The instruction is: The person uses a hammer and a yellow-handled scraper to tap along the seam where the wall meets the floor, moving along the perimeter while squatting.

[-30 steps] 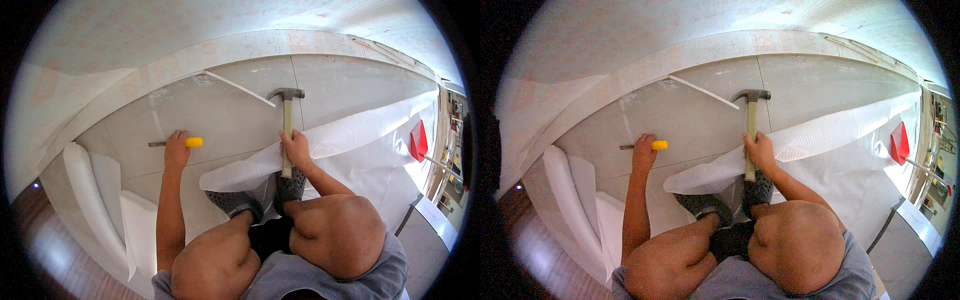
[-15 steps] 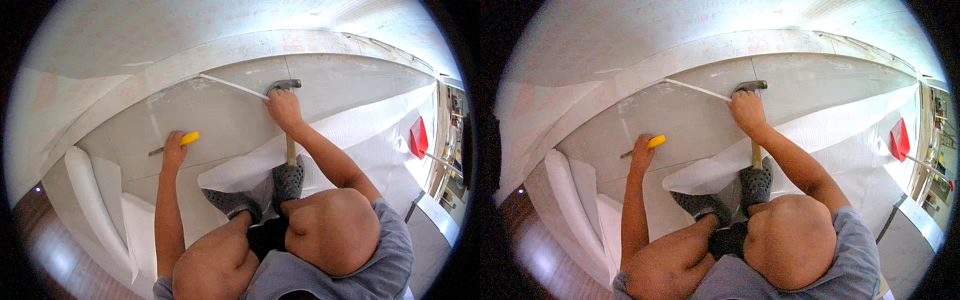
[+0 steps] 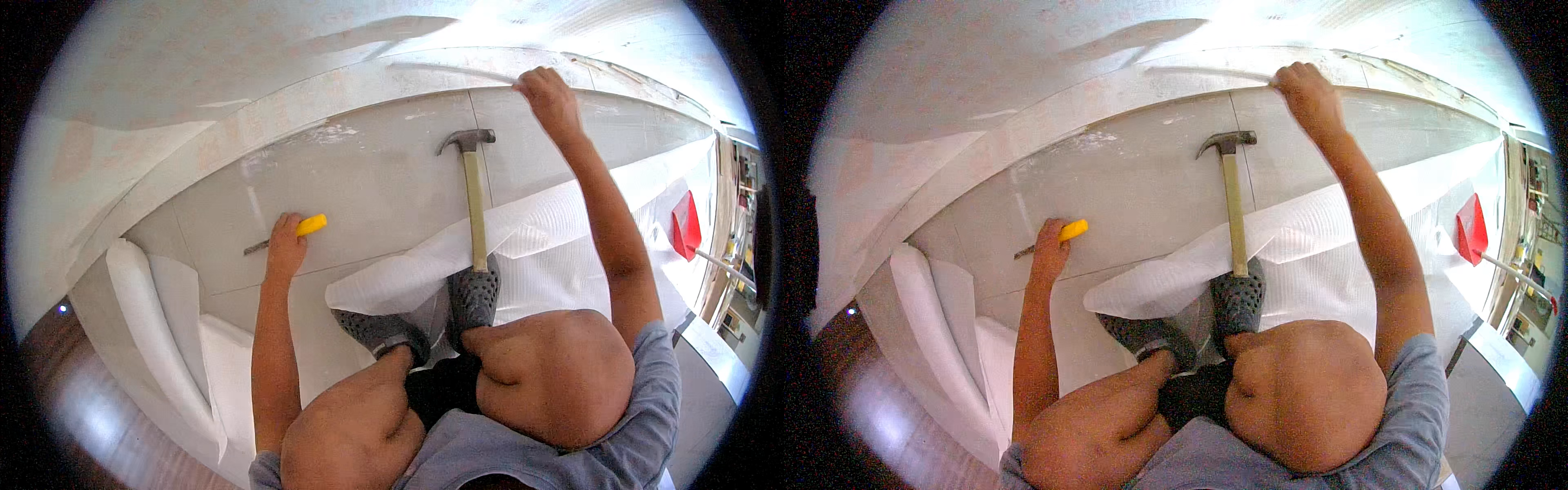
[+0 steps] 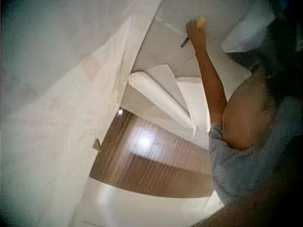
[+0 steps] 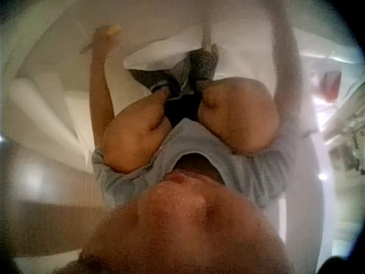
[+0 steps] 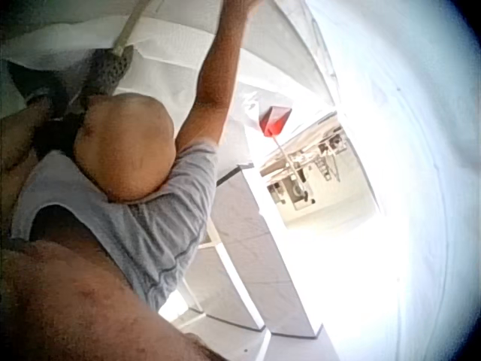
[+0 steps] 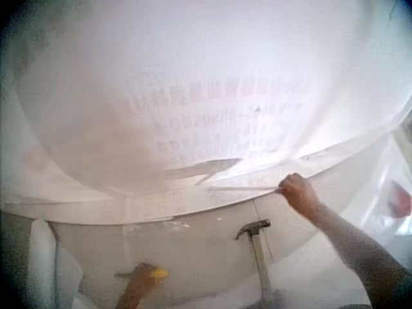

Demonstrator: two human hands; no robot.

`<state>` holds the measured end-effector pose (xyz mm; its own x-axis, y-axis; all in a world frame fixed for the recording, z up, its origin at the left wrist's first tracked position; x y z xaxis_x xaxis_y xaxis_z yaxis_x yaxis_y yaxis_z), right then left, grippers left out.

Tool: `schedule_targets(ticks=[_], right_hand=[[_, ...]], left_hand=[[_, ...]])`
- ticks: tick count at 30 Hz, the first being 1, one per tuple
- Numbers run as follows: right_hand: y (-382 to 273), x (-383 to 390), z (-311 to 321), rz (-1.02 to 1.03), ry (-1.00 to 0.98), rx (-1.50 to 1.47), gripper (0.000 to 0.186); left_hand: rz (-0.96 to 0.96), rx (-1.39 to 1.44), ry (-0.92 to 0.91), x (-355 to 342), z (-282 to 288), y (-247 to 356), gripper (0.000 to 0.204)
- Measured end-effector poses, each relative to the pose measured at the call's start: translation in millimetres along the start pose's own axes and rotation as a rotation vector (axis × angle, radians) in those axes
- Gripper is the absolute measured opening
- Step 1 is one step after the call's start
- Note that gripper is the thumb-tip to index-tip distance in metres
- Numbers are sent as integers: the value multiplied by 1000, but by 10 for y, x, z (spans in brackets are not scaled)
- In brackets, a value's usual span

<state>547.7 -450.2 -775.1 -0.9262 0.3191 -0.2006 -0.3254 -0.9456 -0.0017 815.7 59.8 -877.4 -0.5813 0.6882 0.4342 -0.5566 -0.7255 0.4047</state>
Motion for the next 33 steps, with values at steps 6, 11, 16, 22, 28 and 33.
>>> schedule_targets(ticks=[6,11,16,22,28,33], right_hand=[[450,352,-413,-420,160,107,42],[-1344,1046,-293,-703,-333,-706,44],[-1837,1421,-442,-811,-204,-738,43],[-1732,1349,-335,-1296,-165,-2176,25],[-1651,1450,-269,-1277,-98,-2326,31],[-1652,1428,-160,-1285,-140,-2220,31]], left_hand=[[4,-97,-79,-51,212,318,35],[-79,-235,-148,69,563,518,36],[-190,-348,-448,76,1330,1580,42],[-377,-303,-458,-261,1277,2160,31],[-601,-135,-99,-834,472,2877,32],[-506,65,72,-1089,115,2947,31]])
Point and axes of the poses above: each hand's wrist, its own x-axis away from the middle knuckle, its own z-axis out of the back of the hand, y = z × x, the point moved 1 cm from there along -x, towards the middle knuckle, and after that the axes turned 9 degrees about z, right-handed, at the moved point
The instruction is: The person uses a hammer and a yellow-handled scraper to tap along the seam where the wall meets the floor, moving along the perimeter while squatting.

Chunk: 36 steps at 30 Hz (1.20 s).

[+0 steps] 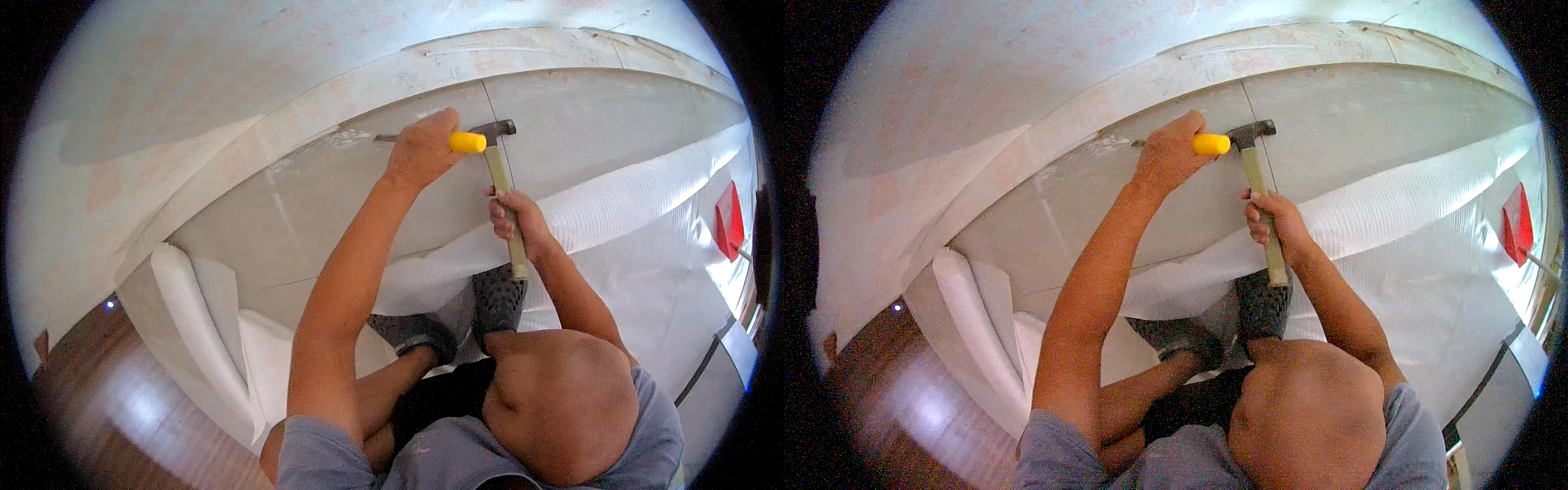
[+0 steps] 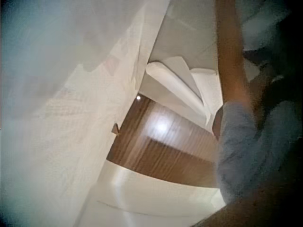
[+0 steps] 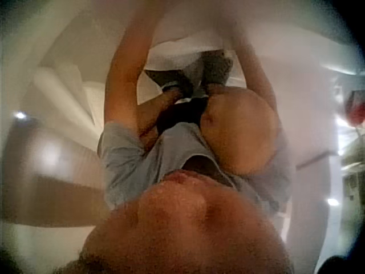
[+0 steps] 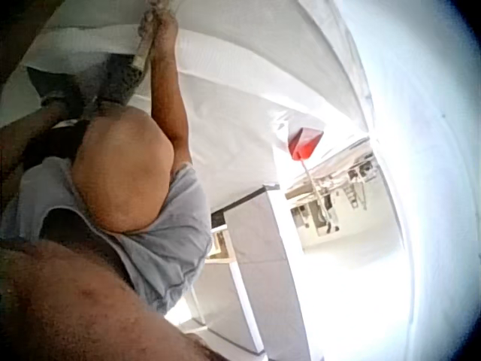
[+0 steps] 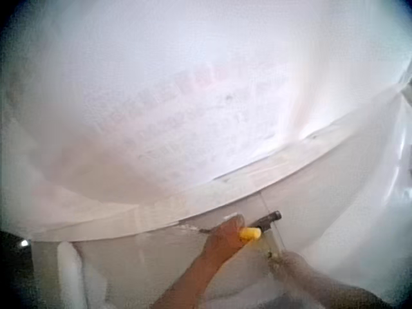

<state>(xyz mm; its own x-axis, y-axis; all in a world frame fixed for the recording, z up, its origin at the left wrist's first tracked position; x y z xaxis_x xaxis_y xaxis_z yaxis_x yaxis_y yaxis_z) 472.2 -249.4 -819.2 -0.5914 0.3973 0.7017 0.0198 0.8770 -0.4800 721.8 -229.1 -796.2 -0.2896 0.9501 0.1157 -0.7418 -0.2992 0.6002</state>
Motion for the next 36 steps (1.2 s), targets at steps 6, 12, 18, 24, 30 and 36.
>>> schedule_targets(ticks=[6,12,18,24,30,36], right_hand=[[-19,16,-2,-11,37,49,29],[12,-5,19,-10,25,24,29],[0,-2,20,-20,36,29,29],[-63,18,-68,-34,74,122,28],[-7,52,-164,10,179,150,32],[73,67,-126,150,247,109,33]], left_hand=[[-84,-76,160,-261,-73,-256,32],[-109,-205,120,-529,-16,-334,28],[-91,-285,28,-609,-129,-374,28],[-75,-351,-104,-627,-247,-433,25],[-138,-315,29,-702,-329,-517,22],[-73,-355,-97,-603,-293,-462,27]])
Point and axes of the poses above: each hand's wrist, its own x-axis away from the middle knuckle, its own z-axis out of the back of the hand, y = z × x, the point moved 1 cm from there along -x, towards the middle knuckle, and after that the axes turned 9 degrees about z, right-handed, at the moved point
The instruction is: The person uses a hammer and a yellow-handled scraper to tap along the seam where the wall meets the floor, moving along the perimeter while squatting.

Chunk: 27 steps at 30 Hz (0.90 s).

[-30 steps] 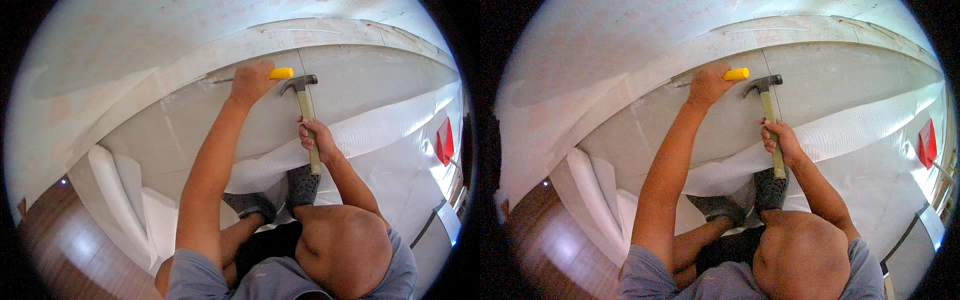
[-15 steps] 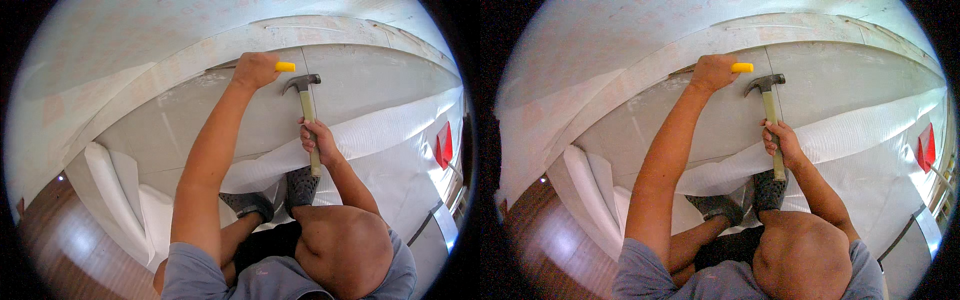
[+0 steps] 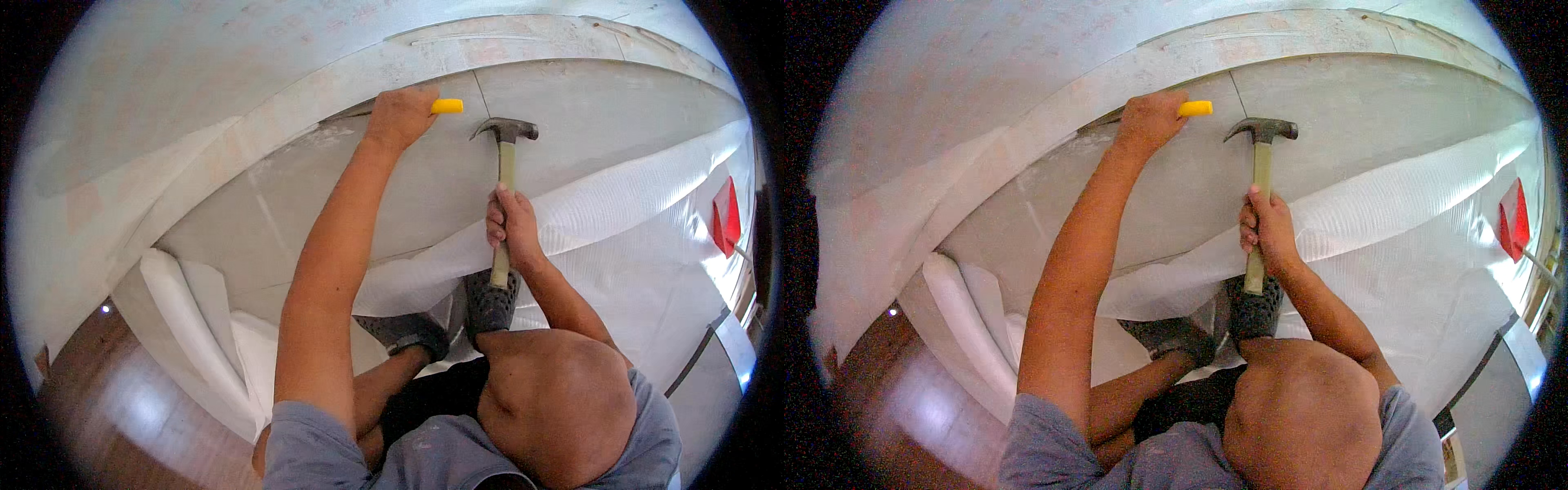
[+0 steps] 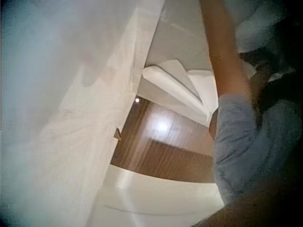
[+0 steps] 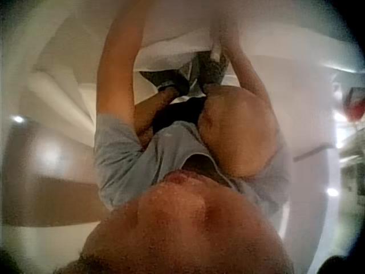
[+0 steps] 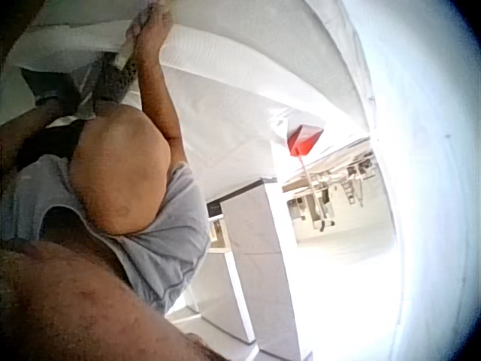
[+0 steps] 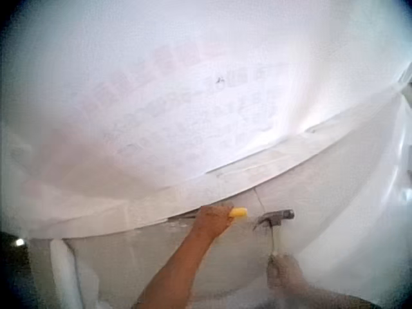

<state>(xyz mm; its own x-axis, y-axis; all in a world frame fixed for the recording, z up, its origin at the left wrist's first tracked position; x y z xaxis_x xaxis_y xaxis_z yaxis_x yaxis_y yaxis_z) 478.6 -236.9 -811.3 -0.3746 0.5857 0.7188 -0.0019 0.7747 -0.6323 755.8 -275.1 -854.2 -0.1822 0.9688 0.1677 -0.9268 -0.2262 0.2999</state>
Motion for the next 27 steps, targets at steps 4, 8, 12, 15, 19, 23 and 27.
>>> schedule_targets(ticks=[4,8,12,15,19,23,27], right_hand=[[-23,-78,54,15,38,-12,32],[32,-73,64,27,32,19,31],[38,-62,63,5,22,4,31],[27,-65,76,2,19,2,30],[48,-63,98,17,30,35,29],[43,-72,98,2,18,9,29],[6,-44,87,1,28,25,28]], left_hand=[[53,45,-114,0,177,93,29],[-84,123,148,133,102,177,30],[-182,21,323,191,-11,132,25],[-106,26,200,190,18,90,23],[-77,118,225,145,8,10,25],[-74,58,209,110,-43,-46,27],[-88,10,240,85,-68,0,25]])
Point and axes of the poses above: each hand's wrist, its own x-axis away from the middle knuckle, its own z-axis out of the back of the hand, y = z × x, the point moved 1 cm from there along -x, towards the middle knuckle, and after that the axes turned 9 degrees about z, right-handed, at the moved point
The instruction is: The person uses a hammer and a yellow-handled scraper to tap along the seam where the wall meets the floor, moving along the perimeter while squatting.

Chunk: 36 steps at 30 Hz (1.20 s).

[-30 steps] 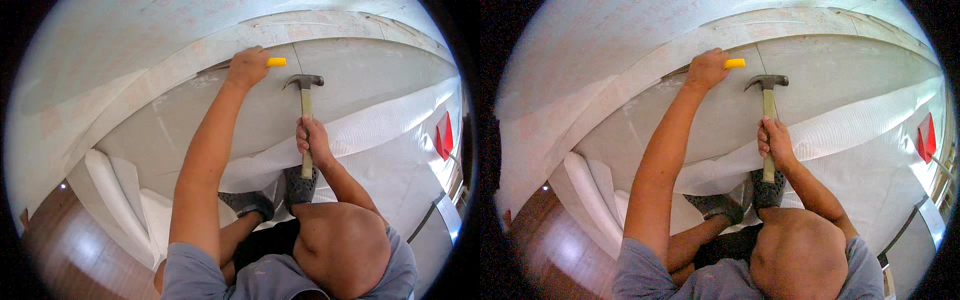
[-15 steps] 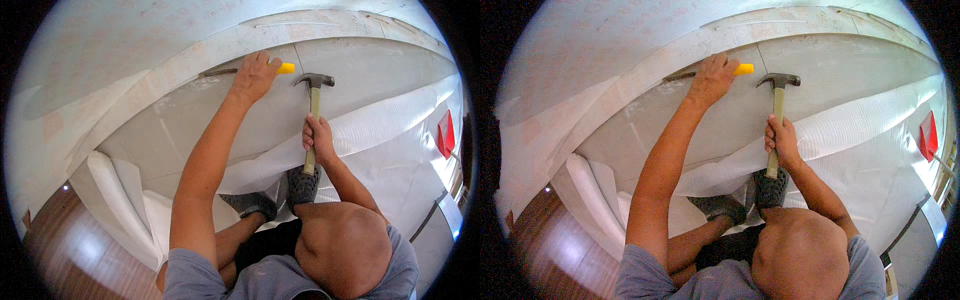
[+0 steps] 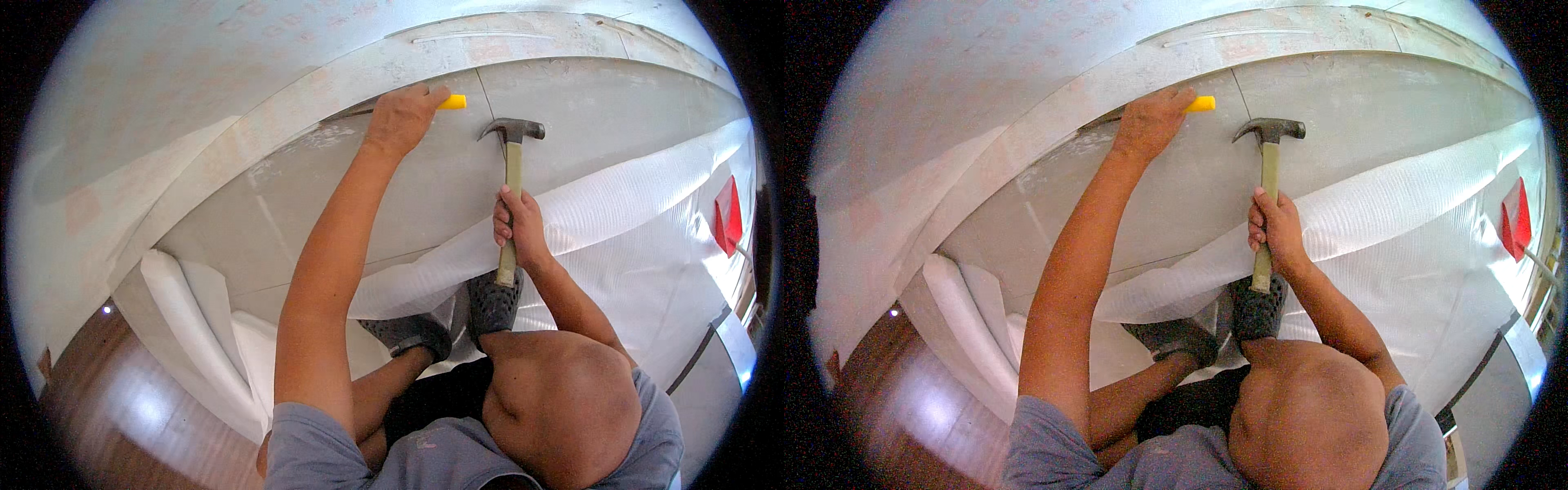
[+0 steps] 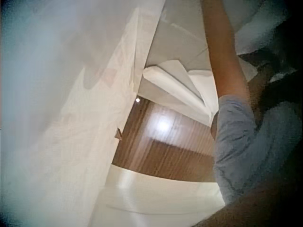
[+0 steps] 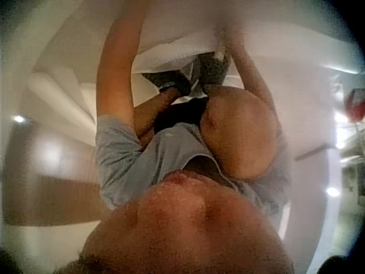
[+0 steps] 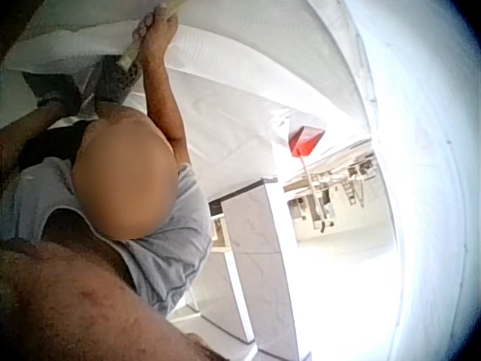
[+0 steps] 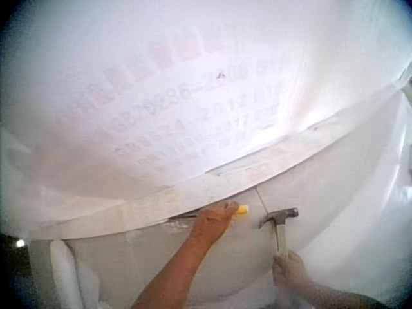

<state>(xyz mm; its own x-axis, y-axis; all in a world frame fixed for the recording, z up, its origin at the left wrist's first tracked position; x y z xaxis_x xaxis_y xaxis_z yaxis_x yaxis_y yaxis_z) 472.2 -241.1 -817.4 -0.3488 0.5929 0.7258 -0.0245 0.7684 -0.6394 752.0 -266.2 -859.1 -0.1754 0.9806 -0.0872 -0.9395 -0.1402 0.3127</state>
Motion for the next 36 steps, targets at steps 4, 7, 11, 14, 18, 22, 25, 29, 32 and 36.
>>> schedule_targets(ticks=[4,7,11,14,18,22,25,29,32,36], right_hand=[[28,2,1,0,2,-14,28],[-10,22,-27,-8,24,2,29],[-72,35,-22,-24,-5,-55,31],[-152,60,-13,13,1,-68,31],[-254,96,34,153,-34,29,27],[-443,157,214,189,-246,0,25],[-808,93,120,517,132,510,31],[-846,-125,192,409,13,24,34],[-811,-144,101,312,-30,-146,33],[-777,-166,-106,220,25,-245,32]], left_hand=[[-38,92,2,-15,5,-34,24],[17,45,-92,-39,3,-19,28],[-81,43,50,-13,-50,-94,23],[-103,-38,48,-7,-45,-40,18],[-69,-78,53,-215,55,-54,22],[-39,-85,10,-264,68,-91,22],[-46,-99,0,-278,57,-82,22],[-108,-126,108,-281,-22,-108,18],[-109,-132,103,-244,-17,-156,17],[-111,-142,91,-203,40,-63,22]])
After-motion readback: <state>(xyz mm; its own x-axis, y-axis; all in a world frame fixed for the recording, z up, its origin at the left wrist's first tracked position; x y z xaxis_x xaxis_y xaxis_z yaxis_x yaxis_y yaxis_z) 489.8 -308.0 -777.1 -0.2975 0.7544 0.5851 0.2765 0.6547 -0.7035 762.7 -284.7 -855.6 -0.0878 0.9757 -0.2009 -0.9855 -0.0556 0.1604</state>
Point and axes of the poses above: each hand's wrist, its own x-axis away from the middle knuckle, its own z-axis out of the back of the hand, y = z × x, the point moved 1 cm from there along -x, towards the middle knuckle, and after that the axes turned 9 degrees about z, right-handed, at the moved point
